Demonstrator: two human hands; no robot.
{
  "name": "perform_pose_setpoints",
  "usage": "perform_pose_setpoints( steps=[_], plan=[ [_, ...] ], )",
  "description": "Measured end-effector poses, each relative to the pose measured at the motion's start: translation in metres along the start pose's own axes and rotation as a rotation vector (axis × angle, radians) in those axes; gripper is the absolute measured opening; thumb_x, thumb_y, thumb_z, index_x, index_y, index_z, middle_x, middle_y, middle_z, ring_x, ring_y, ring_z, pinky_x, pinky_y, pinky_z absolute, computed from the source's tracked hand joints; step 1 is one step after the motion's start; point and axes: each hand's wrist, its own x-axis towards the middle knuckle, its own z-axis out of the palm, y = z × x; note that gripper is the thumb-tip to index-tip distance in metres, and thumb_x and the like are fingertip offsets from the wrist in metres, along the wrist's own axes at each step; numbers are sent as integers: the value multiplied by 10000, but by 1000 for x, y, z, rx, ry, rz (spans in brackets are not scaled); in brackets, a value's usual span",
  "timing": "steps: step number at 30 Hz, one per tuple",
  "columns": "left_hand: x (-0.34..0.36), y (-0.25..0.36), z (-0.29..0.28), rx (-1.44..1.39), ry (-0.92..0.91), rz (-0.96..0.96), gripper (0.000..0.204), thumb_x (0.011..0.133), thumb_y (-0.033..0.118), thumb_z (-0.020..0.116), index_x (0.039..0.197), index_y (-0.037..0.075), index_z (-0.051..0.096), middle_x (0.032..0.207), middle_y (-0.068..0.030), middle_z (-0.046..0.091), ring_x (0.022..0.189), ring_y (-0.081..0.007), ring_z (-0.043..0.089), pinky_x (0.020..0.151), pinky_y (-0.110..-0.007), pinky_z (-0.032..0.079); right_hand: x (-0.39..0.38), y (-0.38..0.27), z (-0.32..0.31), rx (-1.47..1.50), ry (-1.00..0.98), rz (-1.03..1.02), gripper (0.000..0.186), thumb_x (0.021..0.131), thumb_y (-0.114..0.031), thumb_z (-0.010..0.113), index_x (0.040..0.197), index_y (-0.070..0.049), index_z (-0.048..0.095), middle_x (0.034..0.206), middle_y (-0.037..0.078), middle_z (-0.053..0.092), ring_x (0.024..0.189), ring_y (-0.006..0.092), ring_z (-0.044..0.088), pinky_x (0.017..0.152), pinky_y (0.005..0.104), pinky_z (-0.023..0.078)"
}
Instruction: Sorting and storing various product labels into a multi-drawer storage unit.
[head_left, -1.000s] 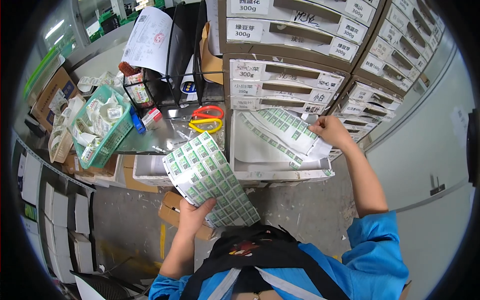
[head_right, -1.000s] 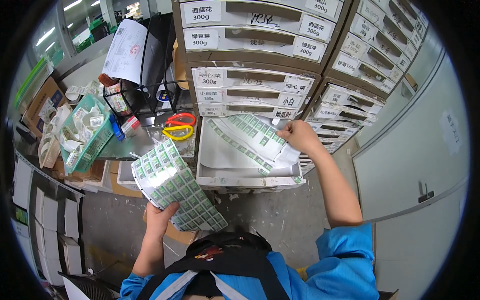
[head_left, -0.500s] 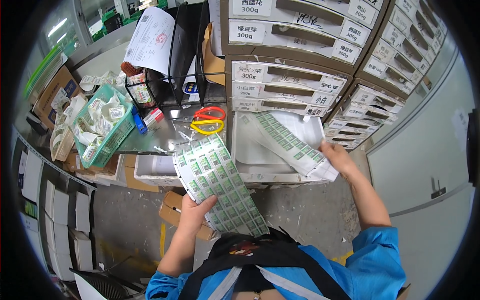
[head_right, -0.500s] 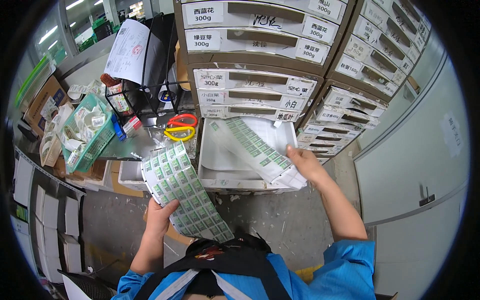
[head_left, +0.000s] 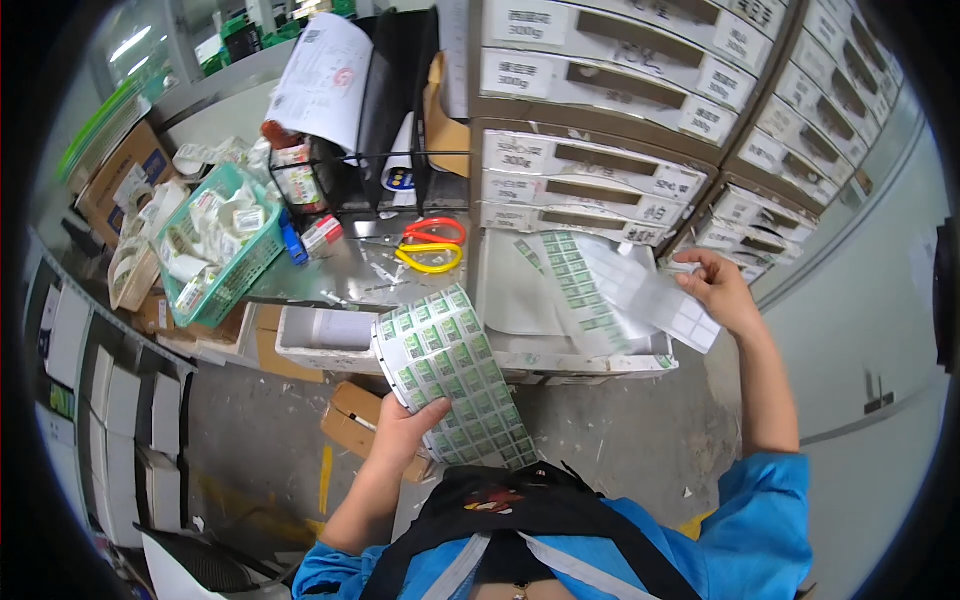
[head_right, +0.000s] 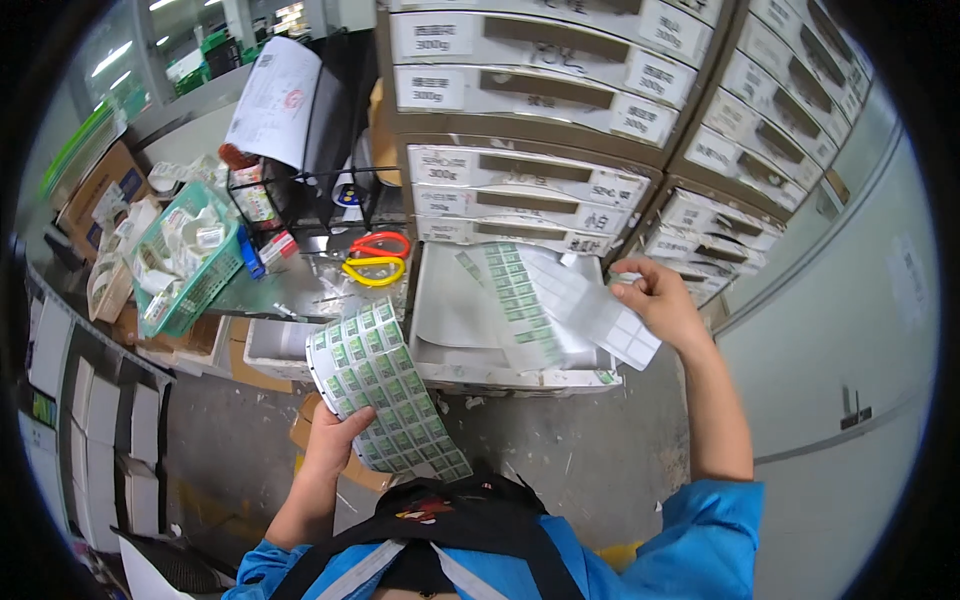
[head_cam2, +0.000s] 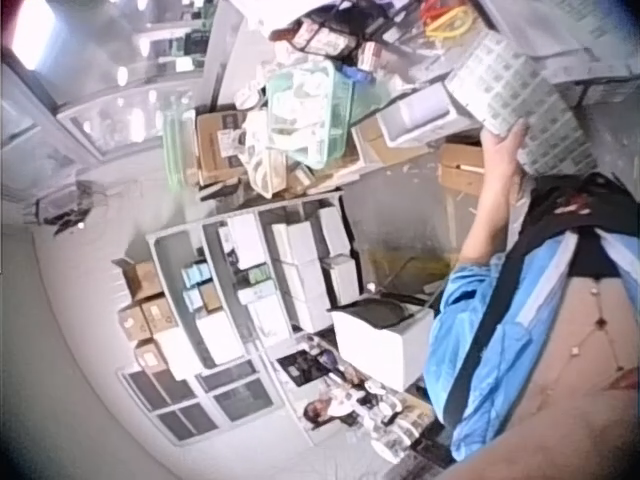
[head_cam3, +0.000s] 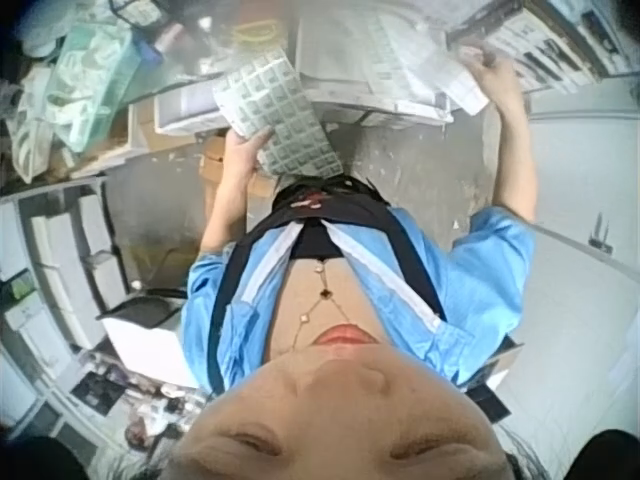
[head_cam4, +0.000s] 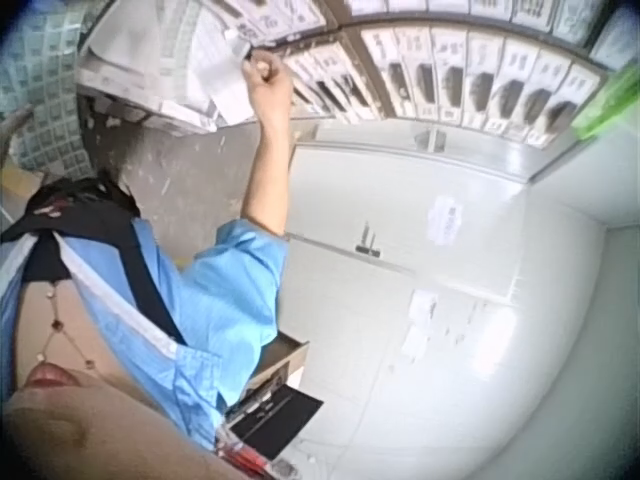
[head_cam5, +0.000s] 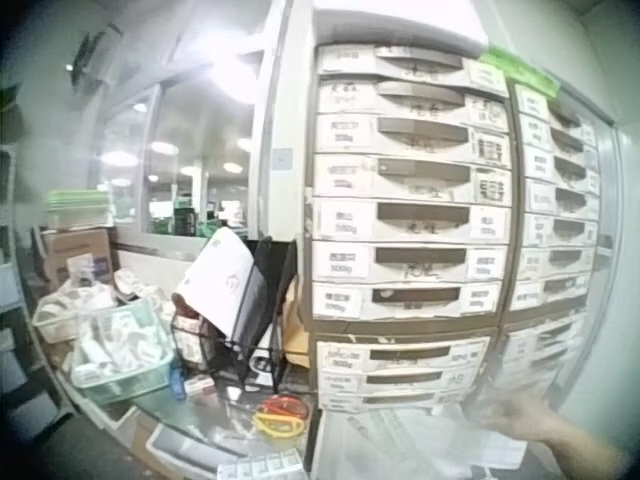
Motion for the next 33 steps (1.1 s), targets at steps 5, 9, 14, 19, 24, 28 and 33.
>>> perform_pose_setpoints(
  steps=[5, 9, 14, 19, 24, 28, 33],
  plan=[
    [-15, 1, -12, 6, 88, -14, 280, 806, 46, 628, 1080, 0, 592, 987, -58, 642, 871, -120, 585, 773, -274, 464, -3, 31, 46, -298, 78, -168, 403, 724, -78, 698, 1105, -55, 571, 647, -34, 439, 584, 74, 389, 526, 232, 349],
    [-23, -5, -30, 23, 97, 9, 287, 831, 83, 612, 1101, -10, 584, 1012, -63, 635, 904, -133, 575, 807, -291, 458, -33, 15, 33, 2, 246, -185, 478, 745, 10, 588, 1213, -35, 503, 736, -29, 484, 652, 62, 449, 584, 198, 373],
    [-63, -9, -69, -66, 194, 36, 311, 840, 84, 603, 1133, -16, 564, 1058, -77, 626, 947, -142, 574, 844, -297, 452, -53, -19, 43, 99, 261, -223, 484, 769, 29, 568, 1242, -26, 476, 742, -27, 482, 678, 53, 452, 632, 172, 355],
    [-103, -11, -98, -141, 296, -33, 320, 846, 78, 596, 1150, -16, 554, 1086, -75, 618, 981, -146, 569, 874, -303, 445, -58, -40, 70, 64, 425, -413, 469, 791, 19, 557, 1250, -20, 471, 771, -22, 470, 693, 74, 455, 679, 205, 380],
    [-106, -24, -117, -136, 310, 35, 319, 859, 119, 597, 1147, -12, 558, 1092, -67, 612, 976, -141, 562, 854, -295, 444, -66, -72, 131, 104, 402, -603, 536, 791, 21, 603, 1294, -24, 423, 964, 52, 526, 864, 129, 482, 806, 240, 381],
    [-118, -24, -121, -114, 353, 51, 325, 869, 132, 586, 1159, -12, 552, 1085, -64, 611, 976, -139, 555, 855, -293, 442, -96, -159, 220, 11, 75, -928, 180, 676, 66, 638, 824, -24, 594, 717, 71, 594, 667, 176, 556, 607, 275, 421],
    [-132, -20, -116, -305, 440, 107, 332, 917, 188, 523, 1181, -14, 531, 1118, -53, 585, 1013, -127, 521, 890, -283, 415, -126, -198, 309, -189, -495, -1277, 313, 592, 31, 621, 876, -94, 663, 759, 39, 649, 688, 227, 599, 600, 338, 484]
  ],
)
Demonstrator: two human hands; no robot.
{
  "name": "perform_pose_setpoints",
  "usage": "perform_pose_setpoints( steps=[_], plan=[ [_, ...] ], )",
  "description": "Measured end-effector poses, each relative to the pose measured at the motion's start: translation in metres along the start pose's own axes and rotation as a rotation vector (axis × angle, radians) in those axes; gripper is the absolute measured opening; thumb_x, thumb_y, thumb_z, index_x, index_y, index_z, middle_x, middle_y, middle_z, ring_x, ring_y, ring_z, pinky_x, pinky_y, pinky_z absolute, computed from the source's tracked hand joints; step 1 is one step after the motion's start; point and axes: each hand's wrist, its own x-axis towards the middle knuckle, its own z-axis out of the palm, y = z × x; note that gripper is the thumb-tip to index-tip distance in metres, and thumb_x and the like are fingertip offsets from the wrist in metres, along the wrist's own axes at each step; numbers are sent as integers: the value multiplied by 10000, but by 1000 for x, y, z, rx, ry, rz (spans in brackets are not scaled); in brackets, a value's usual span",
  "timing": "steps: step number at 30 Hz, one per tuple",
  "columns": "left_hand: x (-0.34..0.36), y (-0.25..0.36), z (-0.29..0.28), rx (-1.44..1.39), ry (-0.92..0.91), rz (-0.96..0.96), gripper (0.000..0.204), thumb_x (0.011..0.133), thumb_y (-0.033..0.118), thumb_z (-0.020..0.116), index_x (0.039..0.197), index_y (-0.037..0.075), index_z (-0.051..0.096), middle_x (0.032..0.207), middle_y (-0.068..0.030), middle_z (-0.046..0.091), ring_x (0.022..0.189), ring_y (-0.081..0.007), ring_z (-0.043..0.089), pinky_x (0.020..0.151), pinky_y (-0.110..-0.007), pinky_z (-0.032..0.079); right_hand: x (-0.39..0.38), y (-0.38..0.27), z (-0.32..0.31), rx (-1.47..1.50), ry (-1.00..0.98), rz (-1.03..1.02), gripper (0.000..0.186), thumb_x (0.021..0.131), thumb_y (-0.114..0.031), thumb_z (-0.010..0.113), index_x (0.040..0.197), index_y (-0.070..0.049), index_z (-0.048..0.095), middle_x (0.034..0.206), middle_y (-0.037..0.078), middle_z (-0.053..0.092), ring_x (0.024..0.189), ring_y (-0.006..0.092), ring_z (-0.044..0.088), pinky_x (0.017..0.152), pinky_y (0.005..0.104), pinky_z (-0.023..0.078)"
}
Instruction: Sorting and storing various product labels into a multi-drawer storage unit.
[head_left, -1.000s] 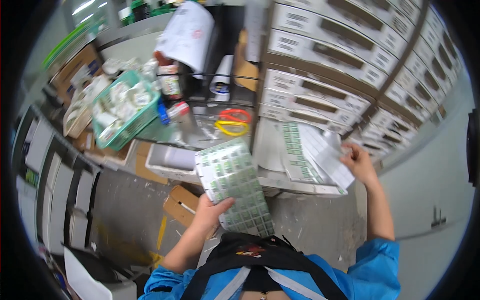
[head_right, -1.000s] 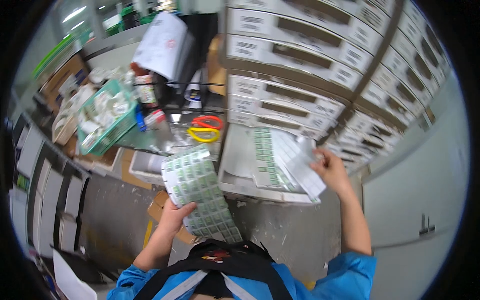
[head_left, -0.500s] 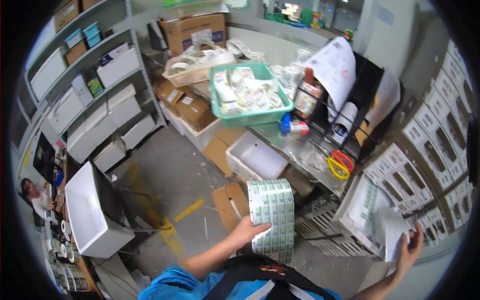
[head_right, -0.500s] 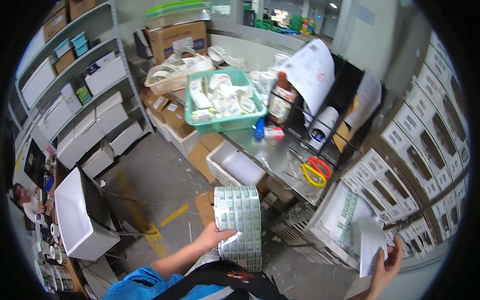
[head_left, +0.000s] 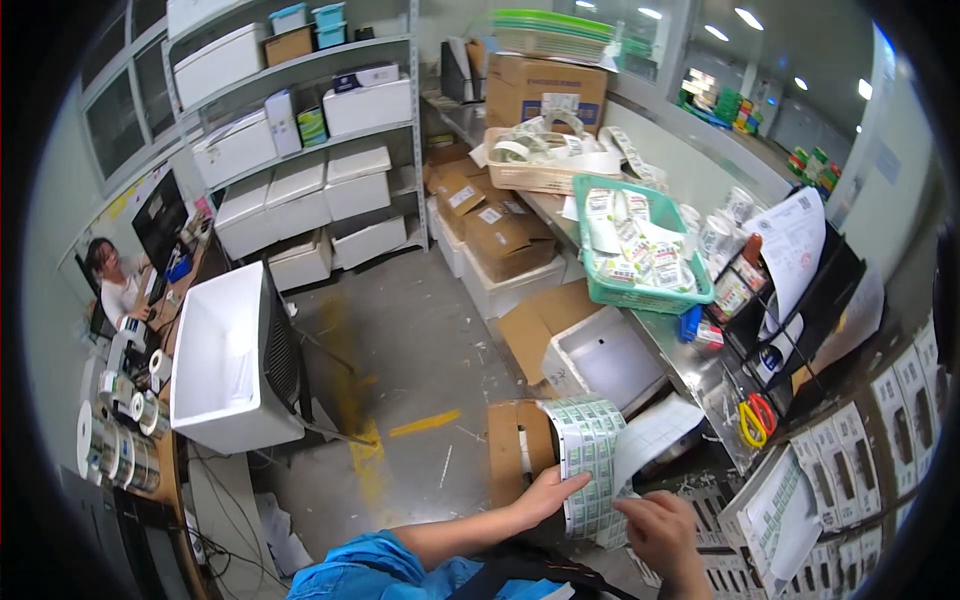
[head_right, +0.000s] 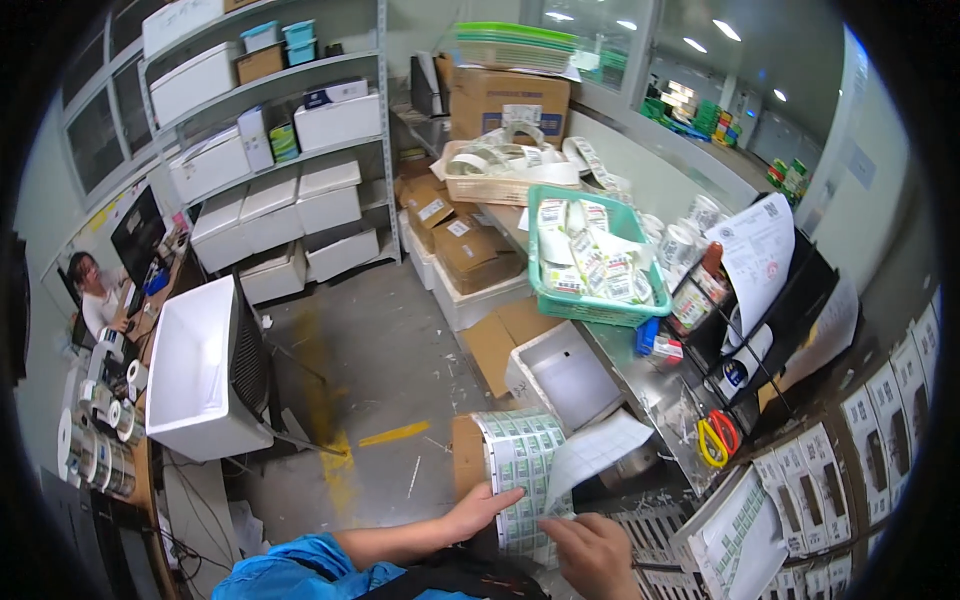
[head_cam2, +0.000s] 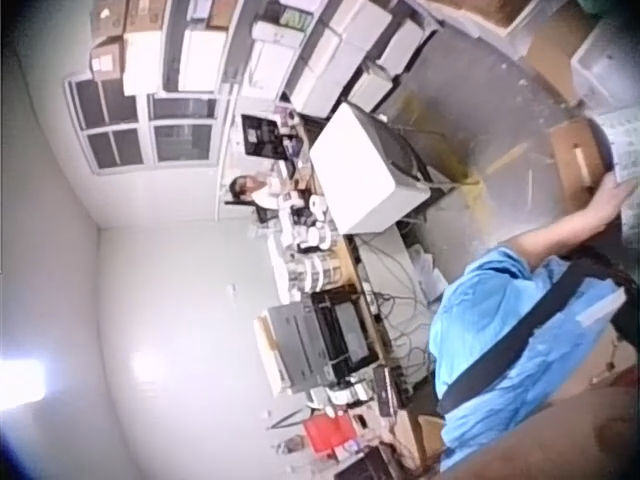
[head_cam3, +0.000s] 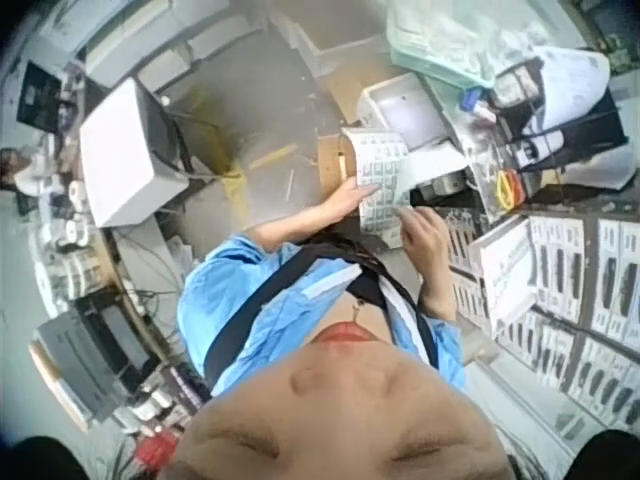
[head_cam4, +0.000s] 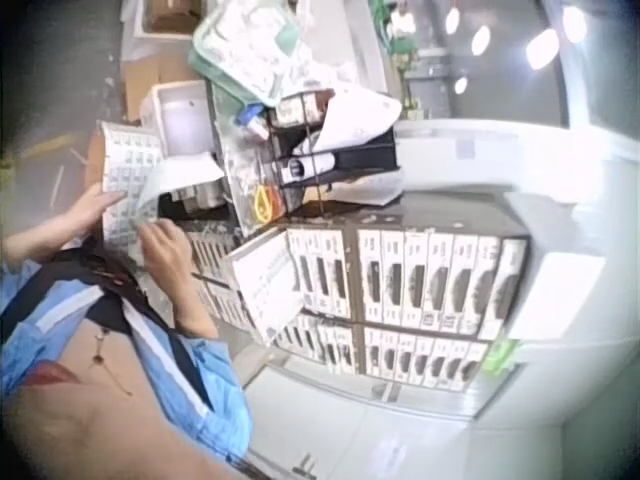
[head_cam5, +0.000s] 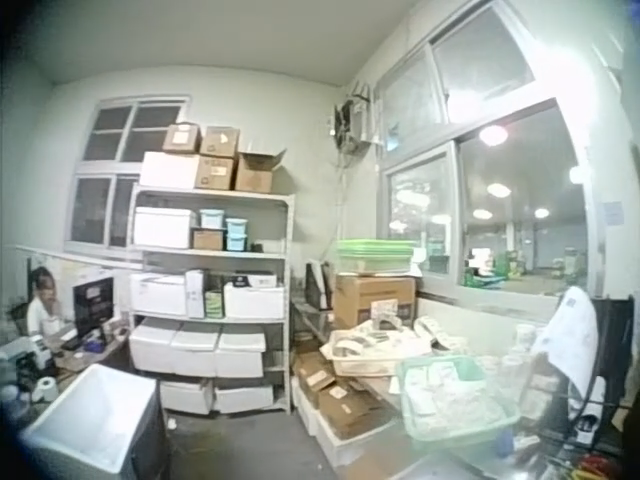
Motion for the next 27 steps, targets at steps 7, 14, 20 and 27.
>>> perform_pose_setpoints(
  steps=[7, 14, 20, 27],
  plan=[
    [-31, -4, -9, -164, 268, 28, 419, 967, 311, 408, 1179, -33, 517, 1124, -83, 579, 1023, -136, 523, 892, -285, 414, 21, 23, 59, 178, -161, -387, 325, 659, -111, 593, 983, -94, 621, 902, 84, 638, 825, 249, 601, 683, 357, 490],
    [-40, -15, -76, -328, 447, -20, 390, 984, 266, 335, 1219, -29, 433, 1130, -120, 563, 1001, -220, 556, 889, -331, 428, 72, 13, 131, 272, -461, -404, 265, 683, -77, 542, 930, 17, 555, 765, 116, 587, 781, 275, 585, 662, 370, 486],
    [-9, -14, -219, -137, 209, 57, 579, 924, 368, 441, 1339, -3, 284, 1323, -134, 408, 1233, -274, 391, 1040, -411, 290, 178, 4, 216, 325, -537, -225, 267, 685, -99, 581, 922, 16, 535, 831, 163, 578, 820, 305, 582, 711, 382, 484],
    [49, 118, -345, -68, 539, 96, 316, 918, 203, 490, 1132, -30, 484, 1039, -100, 580, 923, -177, 564, 806, -317, 452, 343, -20, 316, 447, -600, -5, 545, 753, -133, 571, 1252, 1, 400, 806, 147, 572, 786, 299, 572, 667, 387, 475]
  ],
)
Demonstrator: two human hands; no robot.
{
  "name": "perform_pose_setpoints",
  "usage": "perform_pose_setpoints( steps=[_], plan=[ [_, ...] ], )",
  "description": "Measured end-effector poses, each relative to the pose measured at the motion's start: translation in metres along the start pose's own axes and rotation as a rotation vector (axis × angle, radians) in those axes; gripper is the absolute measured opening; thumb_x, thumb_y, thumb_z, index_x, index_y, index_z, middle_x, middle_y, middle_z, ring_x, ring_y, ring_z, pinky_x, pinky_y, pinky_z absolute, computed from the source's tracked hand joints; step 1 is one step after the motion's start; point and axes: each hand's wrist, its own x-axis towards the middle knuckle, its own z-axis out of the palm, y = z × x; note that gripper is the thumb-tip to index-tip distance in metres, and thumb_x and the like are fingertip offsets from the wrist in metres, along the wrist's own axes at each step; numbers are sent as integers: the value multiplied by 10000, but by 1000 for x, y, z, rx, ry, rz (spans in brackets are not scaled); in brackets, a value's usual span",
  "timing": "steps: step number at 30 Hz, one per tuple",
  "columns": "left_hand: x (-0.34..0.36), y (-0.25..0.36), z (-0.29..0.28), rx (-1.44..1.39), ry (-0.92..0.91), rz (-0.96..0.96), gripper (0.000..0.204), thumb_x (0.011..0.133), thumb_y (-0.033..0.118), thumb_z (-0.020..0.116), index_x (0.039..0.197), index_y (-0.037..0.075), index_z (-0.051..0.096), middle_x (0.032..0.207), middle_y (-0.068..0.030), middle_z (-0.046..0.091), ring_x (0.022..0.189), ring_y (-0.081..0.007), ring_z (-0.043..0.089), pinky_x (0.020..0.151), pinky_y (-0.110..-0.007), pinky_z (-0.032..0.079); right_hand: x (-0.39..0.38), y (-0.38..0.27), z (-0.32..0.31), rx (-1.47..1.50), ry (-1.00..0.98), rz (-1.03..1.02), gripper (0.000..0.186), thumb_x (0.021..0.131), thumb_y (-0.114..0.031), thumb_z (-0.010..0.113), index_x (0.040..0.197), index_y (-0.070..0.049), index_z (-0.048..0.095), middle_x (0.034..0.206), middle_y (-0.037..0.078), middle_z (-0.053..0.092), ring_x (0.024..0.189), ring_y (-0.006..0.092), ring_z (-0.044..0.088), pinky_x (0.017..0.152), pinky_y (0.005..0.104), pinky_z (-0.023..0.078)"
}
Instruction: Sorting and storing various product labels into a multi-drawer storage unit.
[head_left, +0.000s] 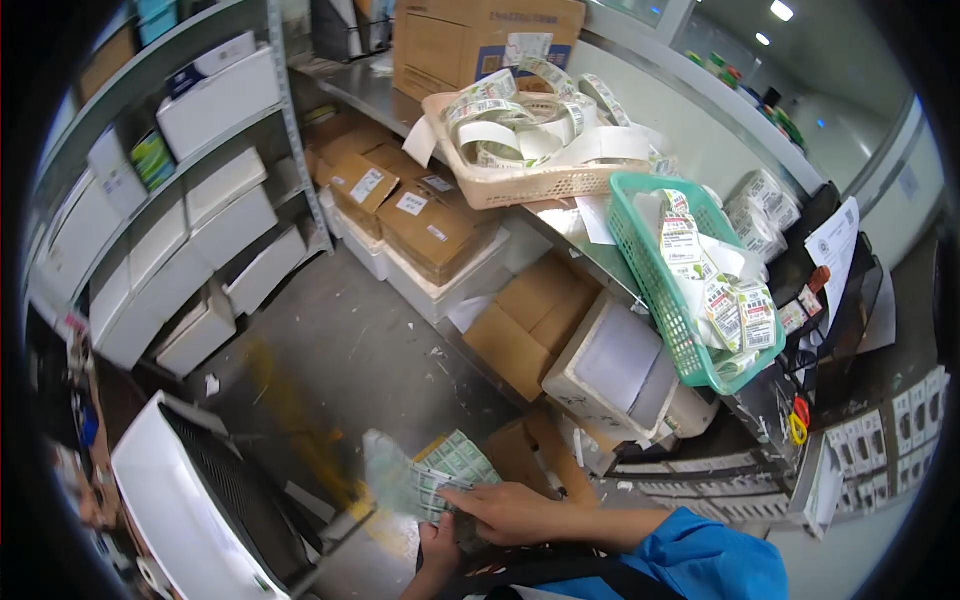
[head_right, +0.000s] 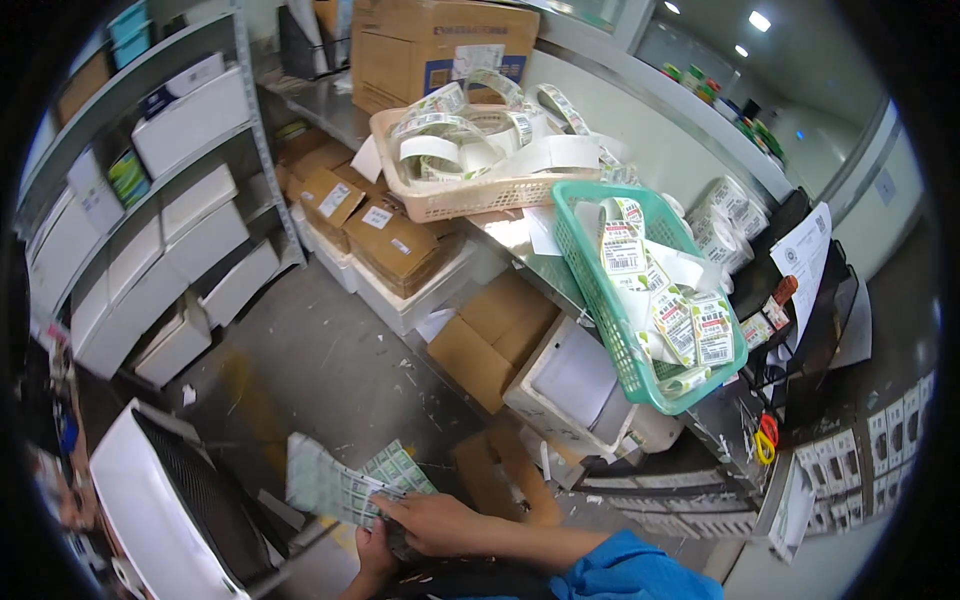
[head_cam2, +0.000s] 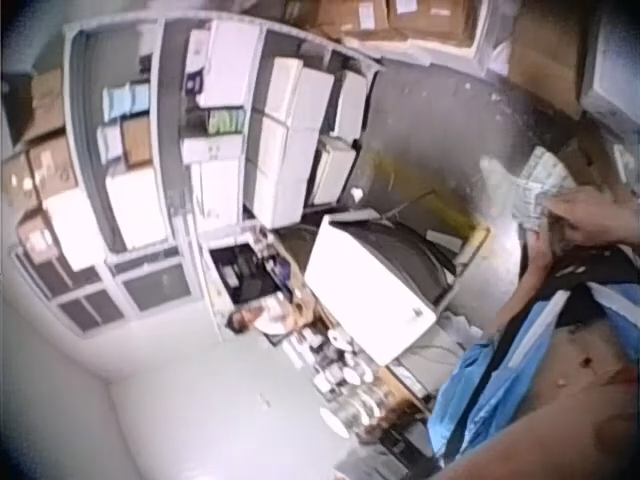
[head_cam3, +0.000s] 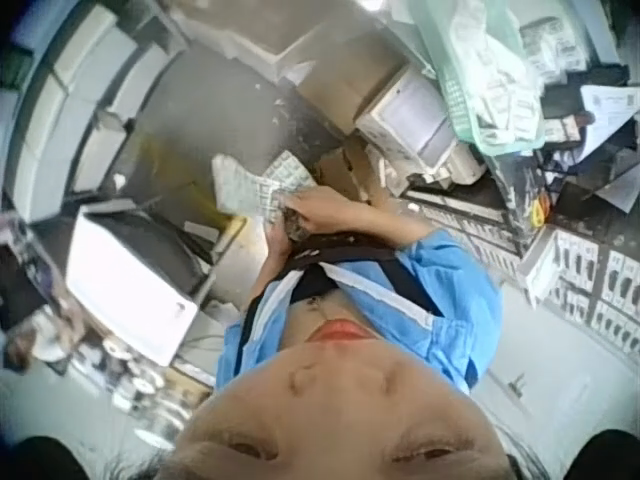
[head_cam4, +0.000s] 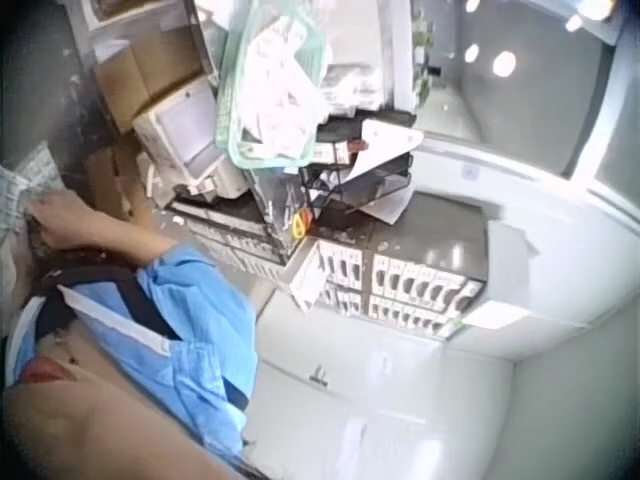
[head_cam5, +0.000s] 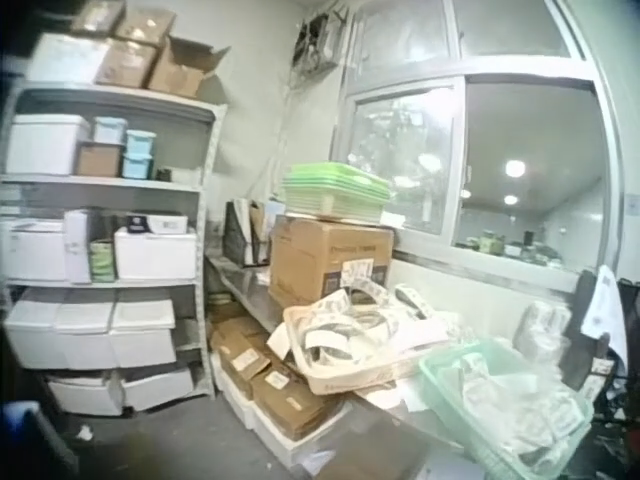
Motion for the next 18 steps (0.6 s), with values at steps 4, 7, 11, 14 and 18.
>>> perform_pose_setpoints(
  steps=[4, 7, 11, 14, 18],
  plan=[
    [80, 66, -11, 40, -69, 33, 340, 911, 221, 536, 1122, -42, 493, 1059, -100, 585, 919, -183, 567, 825, -337, 450, 49, 29, -51, 248, 296, 24, 420, 776, -203, 657, 1148, -50, 538, 923, 148, 604, 859, 283, 603, 727, 350, 487],
    [148, 100, -22, 292, -269, 294, 325, 887, 196, 580, 1106, -37, 525, 1052, -77, 595, 937, -165, 558, 819, -300, 436, 65, 81, -158, -201, 791, 448, 377, 772, -150, 642, 1111, -17, 544, 1047, 199, 586, 982, 354, 559, 855, 409, 454],
    [266, 146, 2, 271, -506, -289, 306, 731, 61, 658, 1022, -17, 603, 1024, -101, 618, 871, -198, 589, 764, -324, 451, 71, 147, -234, -556, 737, 773, 331, 735, -138, 663, 980, 29, 514, 921, 193, 599, 842, 347, 600, 685, 414, 504],
    [295, 239, 91, 1004, -994, 947, 367, 659, 63, 671, 1020, 16, 625, 1013, -151, 624, 832, -234, 606, 727, -338, 456, 79, 177, -243, -634, 575, 924, 298, 705, -153, 688, 876, 11, 508, 876, 179, 603, 812, 319, 615, 673, 396, 515],
    [323, 271, 115, 946, -956, 511, 400, 663, 104, 699, 1058, 148, 656, 991, -157, 628, 809, -217, 606, 684, -331, 463, 83, 170, -250, -569, 600, 818, 297, 700, -122, 683, 907, 8, 514, 873, 177, 603, 811, 310, 613, 700, 365, 510]
  ],
)
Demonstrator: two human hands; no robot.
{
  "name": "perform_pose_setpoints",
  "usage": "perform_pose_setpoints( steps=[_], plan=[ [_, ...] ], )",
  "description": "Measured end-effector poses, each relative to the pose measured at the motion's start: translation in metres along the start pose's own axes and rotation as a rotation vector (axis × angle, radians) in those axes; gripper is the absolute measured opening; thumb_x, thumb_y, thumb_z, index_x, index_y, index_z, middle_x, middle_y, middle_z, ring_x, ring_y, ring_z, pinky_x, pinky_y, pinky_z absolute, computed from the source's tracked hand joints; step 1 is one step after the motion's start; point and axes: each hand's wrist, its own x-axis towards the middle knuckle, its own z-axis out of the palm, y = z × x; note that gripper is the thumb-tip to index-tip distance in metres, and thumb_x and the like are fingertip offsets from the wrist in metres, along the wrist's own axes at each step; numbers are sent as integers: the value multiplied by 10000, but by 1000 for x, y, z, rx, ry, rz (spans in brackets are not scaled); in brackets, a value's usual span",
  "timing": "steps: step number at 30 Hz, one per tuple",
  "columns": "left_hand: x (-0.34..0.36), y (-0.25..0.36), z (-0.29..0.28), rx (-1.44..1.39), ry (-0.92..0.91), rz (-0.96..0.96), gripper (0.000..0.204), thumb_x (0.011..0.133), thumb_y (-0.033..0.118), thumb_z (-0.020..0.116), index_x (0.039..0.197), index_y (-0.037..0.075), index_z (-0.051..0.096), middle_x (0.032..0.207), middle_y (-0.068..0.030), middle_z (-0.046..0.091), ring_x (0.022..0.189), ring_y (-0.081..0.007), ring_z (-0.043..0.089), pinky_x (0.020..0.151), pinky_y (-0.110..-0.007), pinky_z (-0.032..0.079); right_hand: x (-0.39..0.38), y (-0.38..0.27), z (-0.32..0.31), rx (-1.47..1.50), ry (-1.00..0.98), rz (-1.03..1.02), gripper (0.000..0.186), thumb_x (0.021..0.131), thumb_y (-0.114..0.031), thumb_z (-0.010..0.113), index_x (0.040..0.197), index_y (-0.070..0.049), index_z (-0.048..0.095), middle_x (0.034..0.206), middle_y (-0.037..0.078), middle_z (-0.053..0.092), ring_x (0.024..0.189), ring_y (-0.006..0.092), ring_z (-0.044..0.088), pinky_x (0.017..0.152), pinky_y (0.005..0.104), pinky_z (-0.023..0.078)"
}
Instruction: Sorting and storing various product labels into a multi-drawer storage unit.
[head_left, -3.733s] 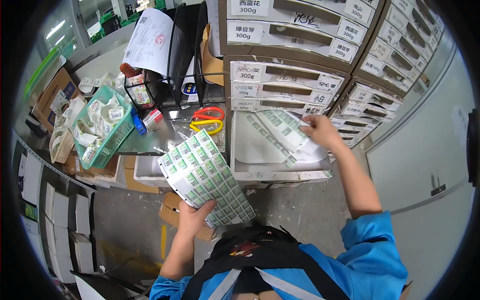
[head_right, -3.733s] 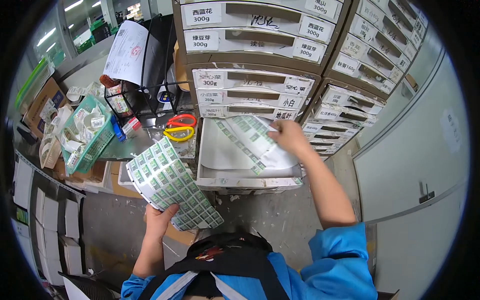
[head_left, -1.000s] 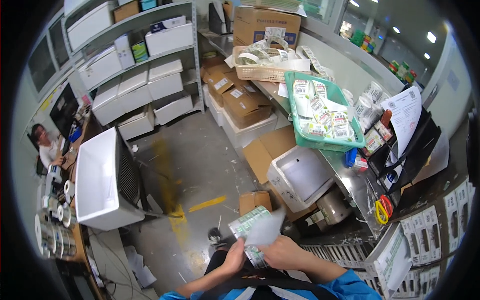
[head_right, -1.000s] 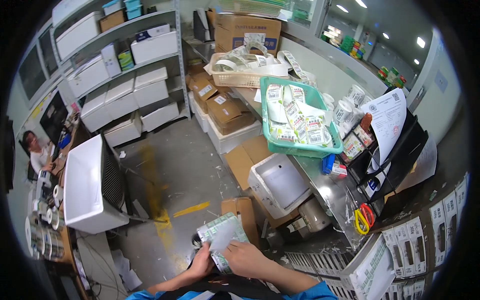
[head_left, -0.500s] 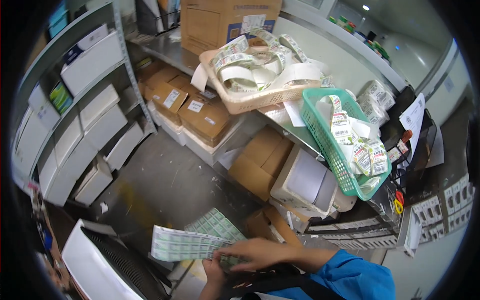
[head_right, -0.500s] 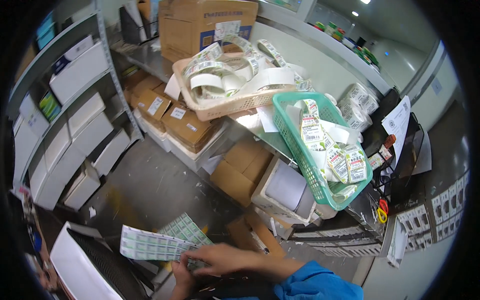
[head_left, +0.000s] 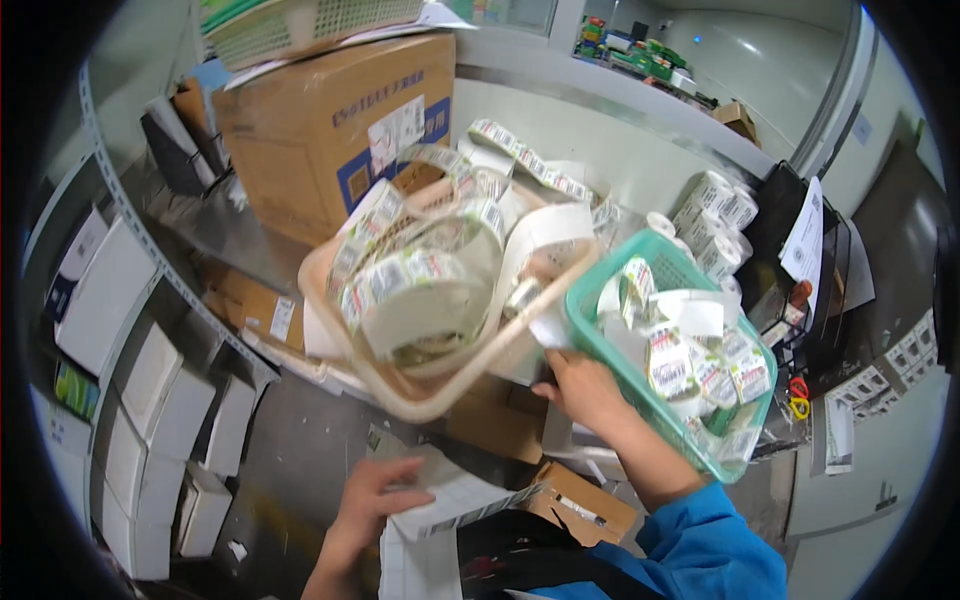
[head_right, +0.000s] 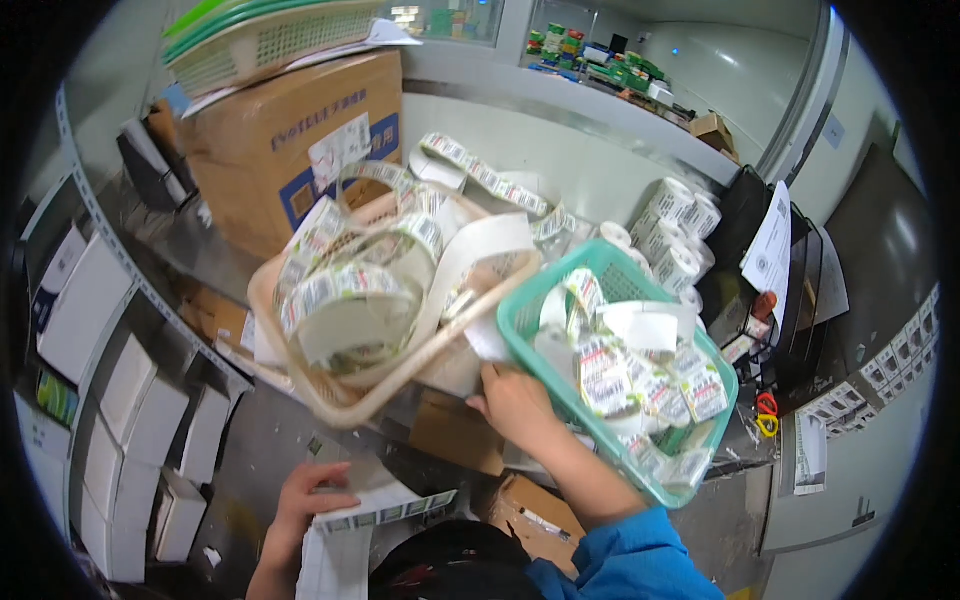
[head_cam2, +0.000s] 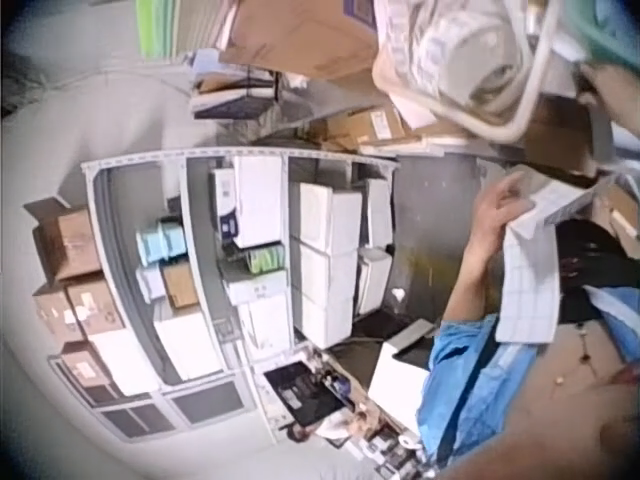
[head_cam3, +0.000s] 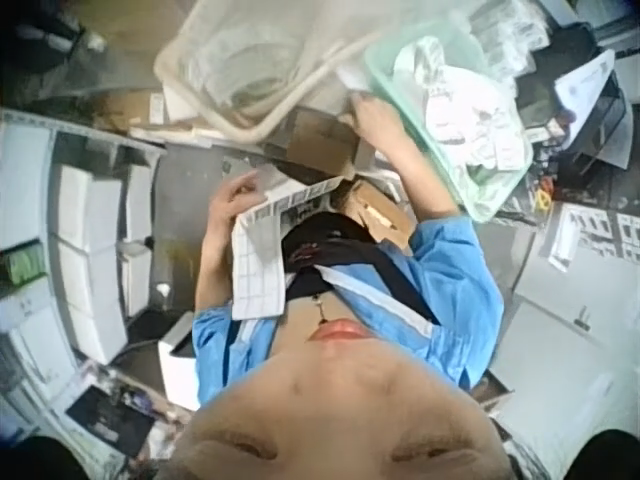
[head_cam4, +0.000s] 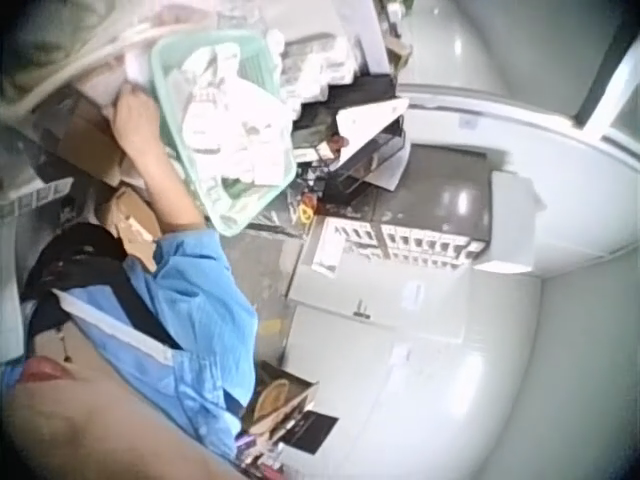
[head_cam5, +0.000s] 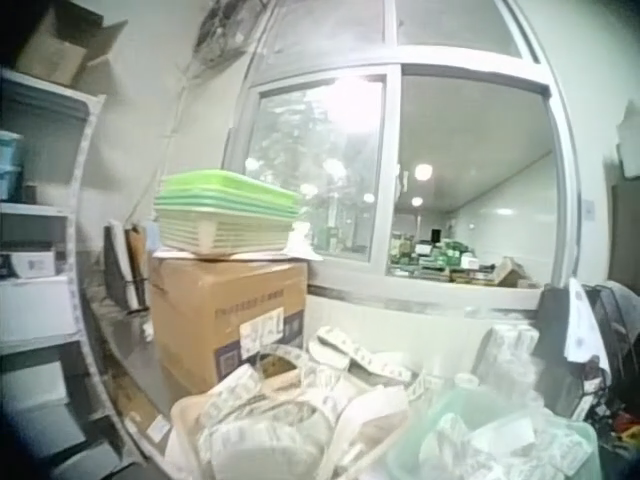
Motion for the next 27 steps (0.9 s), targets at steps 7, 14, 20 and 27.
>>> perform_pose_setpoints(
  steps=[7, 14, 20, 27],
  plan=[
    [65, -12, -34, -333, -98, -86, 433, 575, 36, 706, 987, 168, 683, 1071, -161, 601, 912, -310, 605, 793, -356, 482, 15, 15, 8, -224, -37, 100, 249, 753, -90, 535, 978, 13, 552, 854, 129, 612, 789, 251, 623, 698, 327, 506],
    [110, -20, -54, 101, -262, 464, 216, 624, 101, 687, 829, 170, 680, 1158, -75, 583, 986, -293, 595, 836, -386, 476, 39, 11, 12, -259, -86, 268, 309, 756, -53, 519, 1061, -21, 560, 765, 122, 619, 644, 259, 640, 562, 356, 522],
    [114, -30, -32, 97, -105, 628, 130, 708, 151, 607, 823, 98, 637, 1194, -90, 522, 1018, -272, 566, 861, -378, 457, 41, 14, 35, -127, 284, 306, 174, 699, -42, 578, 873, -31, 579, 810, 158, 573, 743, 355, 561, 648, 440, 465],
    [110, -18, -60, 53, -75, 691, 168, 697, 94, 639, 863, 76, 654, 1042, -116, 584, 863, -255, 618, 671, -323, 515, 39, 30, 42, 341, 505, 297, 149, 769, -67, 497, 866, -8, 594, 810, 202, 599, 753, 367, 575, 670, 409, 451]
  ],
)
